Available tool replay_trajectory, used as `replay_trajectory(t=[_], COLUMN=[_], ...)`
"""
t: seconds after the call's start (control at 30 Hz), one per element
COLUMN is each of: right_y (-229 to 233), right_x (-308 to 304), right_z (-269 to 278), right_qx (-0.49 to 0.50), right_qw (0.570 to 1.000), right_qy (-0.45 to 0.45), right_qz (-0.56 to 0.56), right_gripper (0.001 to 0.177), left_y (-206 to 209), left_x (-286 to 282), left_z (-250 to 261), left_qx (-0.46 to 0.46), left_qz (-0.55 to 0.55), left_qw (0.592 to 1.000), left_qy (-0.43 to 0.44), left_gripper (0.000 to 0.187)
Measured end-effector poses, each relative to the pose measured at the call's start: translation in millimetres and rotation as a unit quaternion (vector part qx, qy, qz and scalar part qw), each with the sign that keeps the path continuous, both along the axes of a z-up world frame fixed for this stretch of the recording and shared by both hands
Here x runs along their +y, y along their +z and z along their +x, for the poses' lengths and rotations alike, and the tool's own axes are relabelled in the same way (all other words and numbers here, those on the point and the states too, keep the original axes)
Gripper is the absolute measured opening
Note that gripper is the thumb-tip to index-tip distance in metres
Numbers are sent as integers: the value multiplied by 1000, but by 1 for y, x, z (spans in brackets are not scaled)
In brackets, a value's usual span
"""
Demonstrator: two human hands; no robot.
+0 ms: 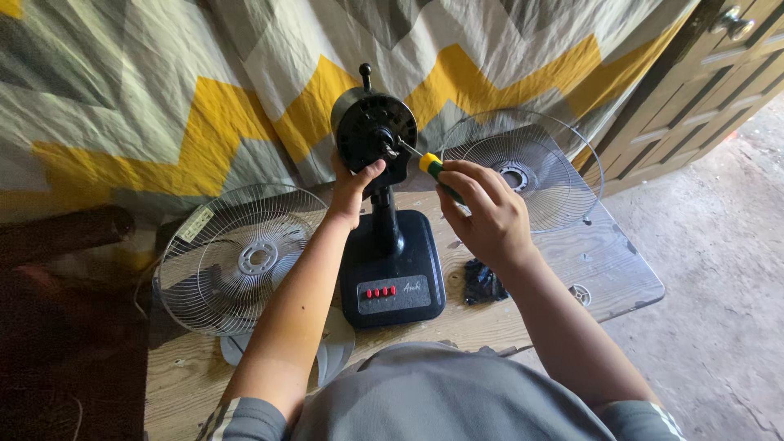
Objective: The person uses a screwdriver to loosen and tighten screws on the rear housing of a black electric fan motor. They repeatedly adjust the motor casing and rotate the fan shaft by hand to check movement.
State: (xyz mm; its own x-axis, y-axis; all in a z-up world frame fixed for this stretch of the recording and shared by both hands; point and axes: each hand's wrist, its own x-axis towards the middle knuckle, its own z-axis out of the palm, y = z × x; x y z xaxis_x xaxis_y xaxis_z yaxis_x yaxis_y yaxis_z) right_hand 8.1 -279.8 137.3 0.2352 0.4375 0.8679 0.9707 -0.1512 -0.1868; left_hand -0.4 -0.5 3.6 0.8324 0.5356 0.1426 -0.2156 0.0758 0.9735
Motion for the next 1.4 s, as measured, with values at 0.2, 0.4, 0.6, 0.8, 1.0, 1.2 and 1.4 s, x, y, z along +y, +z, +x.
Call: replay_trajectory(t=[0.2, 0.4, 0.6, 0.8, 1.0, 1.2, 1.4], right_y=[-3, -9, -21, -62, -148, -257, -328], right_x=[1, 6, -5, -34, -67, -94, -114], right_z=[0, 5, 3, -5, -7, -3, -7], right_qx=[1, 12, 107, 153, 241, 432, 511], right_qw=[1000, 1000, 994, 987, 967, 898, 840], right_qy=[-5, -1, -3, -27, -73, -86, -181], right_qz=[1, 12, 34, 37, -30, 2, 13], right_gripper=[25, 25, 25, 26, 27, 29, 26], left_y=[1, 0, -3, -4, -7, -9, -7], left_x=[-1, -2, 0, -1, 1, 3, 3], left_z=[-1, -2, -1, 0, -1, 0, -2], left_qx=[11, 1, -3, -5, -5, 8, -16], left_qz=[0, 1, 6, 25, 24, 30, 25], left_qw=[1000, 1000, 1000, 999, 1000, 999, 1000], left_qy=[3, 7, 7, 23, 17, 26, 4], left_gripper=[125, 125, 123, 123, 124, 125, 121])
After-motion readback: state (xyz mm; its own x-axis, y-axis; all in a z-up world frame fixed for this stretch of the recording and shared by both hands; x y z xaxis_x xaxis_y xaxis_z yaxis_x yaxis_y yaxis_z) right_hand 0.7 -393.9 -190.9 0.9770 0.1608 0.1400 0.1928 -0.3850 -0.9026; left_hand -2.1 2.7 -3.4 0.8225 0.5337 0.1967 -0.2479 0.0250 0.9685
